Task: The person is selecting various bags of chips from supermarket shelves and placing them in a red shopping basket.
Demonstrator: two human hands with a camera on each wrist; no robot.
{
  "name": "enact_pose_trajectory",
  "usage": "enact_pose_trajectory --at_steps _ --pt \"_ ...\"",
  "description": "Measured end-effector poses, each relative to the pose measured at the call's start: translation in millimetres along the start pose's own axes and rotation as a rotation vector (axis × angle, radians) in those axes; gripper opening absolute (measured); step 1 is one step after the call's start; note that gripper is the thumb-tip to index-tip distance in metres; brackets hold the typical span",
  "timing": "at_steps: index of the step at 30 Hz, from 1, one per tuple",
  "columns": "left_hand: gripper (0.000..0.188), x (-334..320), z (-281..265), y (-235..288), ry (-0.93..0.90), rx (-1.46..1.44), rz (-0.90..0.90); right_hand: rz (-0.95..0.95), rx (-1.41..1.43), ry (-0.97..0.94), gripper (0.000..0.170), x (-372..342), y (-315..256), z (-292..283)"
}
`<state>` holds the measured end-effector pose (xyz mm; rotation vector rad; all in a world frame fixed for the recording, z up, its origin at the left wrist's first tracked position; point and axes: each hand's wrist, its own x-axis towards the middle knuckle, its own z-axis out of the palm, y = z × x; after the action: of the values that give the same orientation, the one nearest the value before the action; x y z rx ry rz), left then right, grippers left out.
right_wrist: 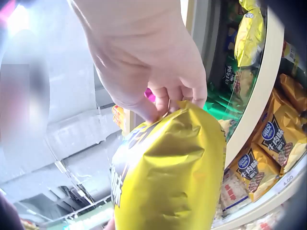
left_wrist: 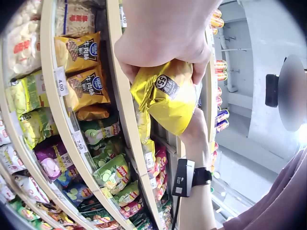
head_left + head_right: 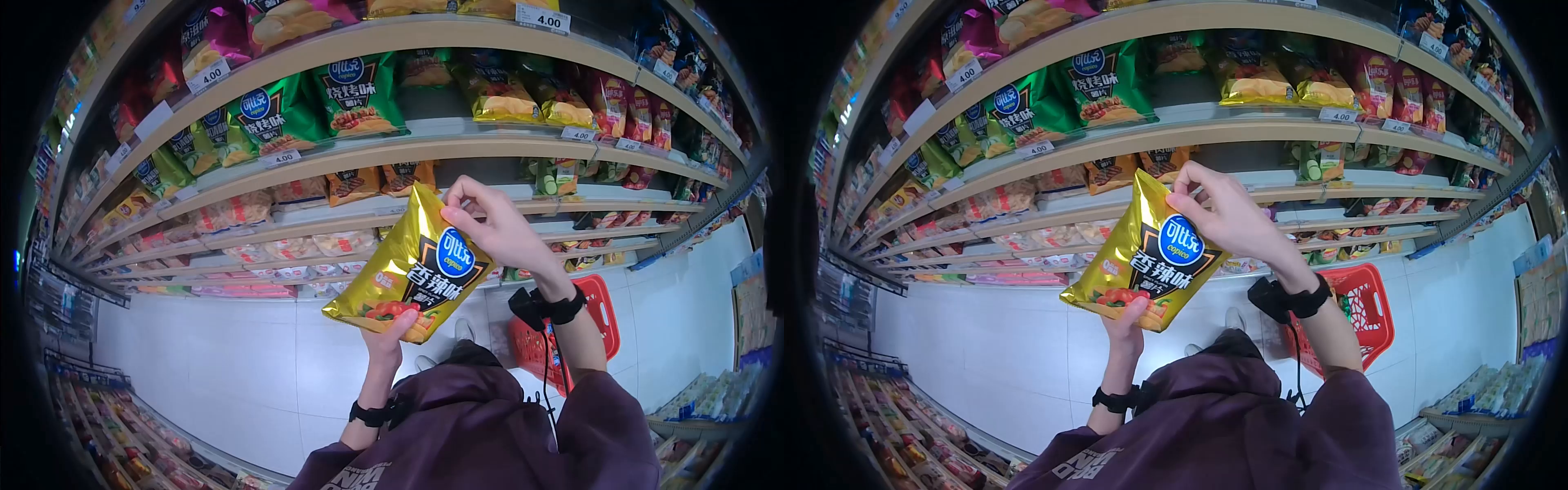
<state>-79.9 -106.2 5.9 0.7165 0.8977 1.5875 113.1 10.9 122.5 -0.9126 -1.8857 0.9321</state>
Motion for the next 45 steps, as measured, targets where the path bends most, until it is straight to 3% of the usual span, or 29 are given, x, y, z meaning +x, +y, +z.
enact_pose_trajectory --at_steps 1,2,5,6,11,15,18,25,29,34,37,45 --pt "0.042 0 0 1 0.031 -0.038 -0.023 -0.065 -0.107 0.080 0.018 0 2 7" --pt "0.049 0 -1 1 0.039 -0.054 -0.045 0.010 -0.134 0.082 0.016 -2 0 11" --pt "0.058 2 -3 0 0.052 -0.053 -0.045 0.095 -0.089 0.151 0.017 -4 8 21" --pt "0.060 1 -5 1 0.079 -0.087 -0.063 0.078 0.061 0.190 0.019 -5 8 25" --pt "0.066 10 -34 -10 0.182 -0.280 -0.185 0.139 0.013 0.075 0.020 -18 13 21" --pt "0.067 6 -33 -1 0.145 -0.202 -0.117 0.211 0.031 -0.055 0.019 -33 14 15" --pt "0.047 5 -38 -6 0.208 -0.190 -0.127 0.162 0.062 -0.089 0.016 -43 13 13" --pt "0.045 3 -41 -4 0.208 -0.193 -0.133 0.135 0.131 0.059 0.017 -57 30 19" --pt "0.049 2 -48 -7 0.190 -0.160 -0.094 0.066 0.111 0.037 0.018 -58 21 19" --pt "0.071 -3 -46 5 0.136 -0.079 0.002 0.034 -0.010 -0.039 0.018 -62 12 15" --pt "0.070 -5 -46 8 0.107 -0.047 0.050 0.025 -0.083 -0.172 0.019 -63 14 9" --pt "0.064 -1 -43 15 0.047 -0.057 0.020 0.142 -0.172 -0.160 0.019 -63 10 14"
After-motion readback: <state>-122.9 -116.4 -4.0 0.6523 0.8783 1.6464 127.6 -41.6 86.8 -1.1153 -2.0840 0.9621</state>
